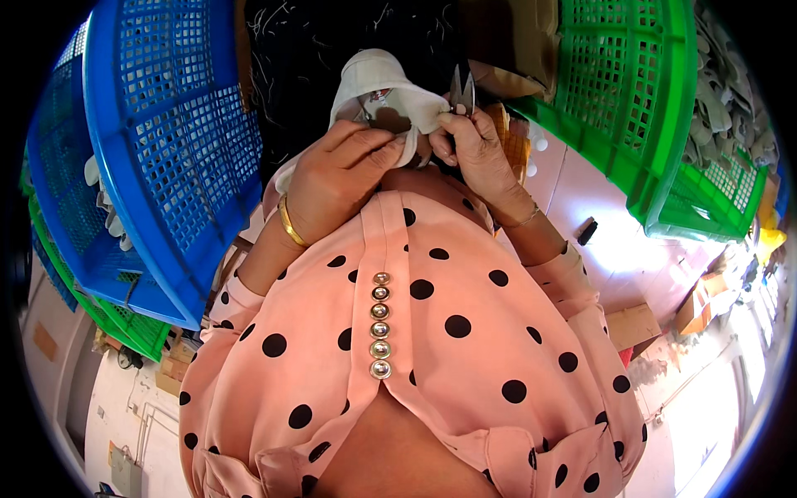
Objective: The person sits on the floor and uses scissors to trim loose threads and excess fabric from the edges of small white fabric items. They handle the items one by one, picking them from a blue basket, cutting the edges, and placing them into a green basket.
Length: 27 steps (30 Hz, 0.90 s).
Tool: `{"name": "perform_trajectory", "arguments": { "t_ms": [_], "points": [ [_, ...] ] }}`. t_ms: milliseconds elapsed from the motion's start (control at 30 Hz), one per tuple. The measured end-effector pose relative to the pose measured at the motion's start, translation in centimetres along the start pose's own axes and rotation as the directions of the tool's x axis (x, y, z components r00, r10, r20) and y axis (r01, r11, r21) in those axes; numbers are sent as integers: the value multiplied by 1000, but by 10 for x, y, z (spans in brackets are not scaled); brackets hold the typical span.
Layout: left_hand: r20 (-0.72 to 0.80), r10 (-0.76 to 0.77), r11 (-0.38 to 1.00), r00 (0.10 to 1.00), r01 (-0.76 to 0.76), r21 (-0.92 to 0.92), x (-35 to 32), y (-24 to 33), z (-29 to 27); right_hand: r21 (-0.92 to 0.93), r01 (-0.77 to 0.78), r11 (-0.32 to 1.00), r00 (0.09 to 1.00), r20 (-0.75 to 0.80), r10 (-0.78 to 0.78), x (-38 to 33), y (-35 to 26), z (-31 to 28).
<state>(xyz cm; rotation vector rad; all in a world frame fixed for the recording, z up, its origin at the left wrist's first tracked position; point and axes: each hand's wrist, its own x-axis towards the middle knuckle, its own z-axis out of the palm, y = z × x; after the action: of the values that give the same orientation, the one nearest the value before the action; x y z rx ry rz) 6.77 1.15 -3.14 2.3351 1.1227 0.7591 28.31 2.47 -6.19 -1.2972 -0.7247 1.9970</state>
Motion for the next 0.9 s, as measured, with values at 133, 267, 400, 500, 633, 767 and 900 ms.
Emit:
{"name": "perform_trajectory", "arguments": {
  "t_ms": [133,267,400,500,633,767,900],
  "points": [
    [50,-11,1000,999,12,-10,-4,8,3,56,-5,998,999,-34,7,-5,5,1],
    [87,15,999,996,-19,44,-4,7,13,3,28,1000,995,-91,-27,-7,9,-1],
    [90,11,991,996,-23,129,1,13,19,-355,55,933,982,-151,-116,-16,-9,1],
    [96,-6,995,995,-3,99,3,11,17,-572,112,812,964,-135,-229,-17,-19,11],
    [-42,-65,992,997,69,105,7,9,2,-752,163,639,935,-90,-344,-4,-18,6],
    [-367,-132,965,921,204,164,9,6,-47,-737,73,672,981,-69,-182,-21,-55,35],
    [-594,-142,932,792,309,190,-7,11,-118,-438,212,874,952,-108,-285,-8,-75,11]
  ]
}}
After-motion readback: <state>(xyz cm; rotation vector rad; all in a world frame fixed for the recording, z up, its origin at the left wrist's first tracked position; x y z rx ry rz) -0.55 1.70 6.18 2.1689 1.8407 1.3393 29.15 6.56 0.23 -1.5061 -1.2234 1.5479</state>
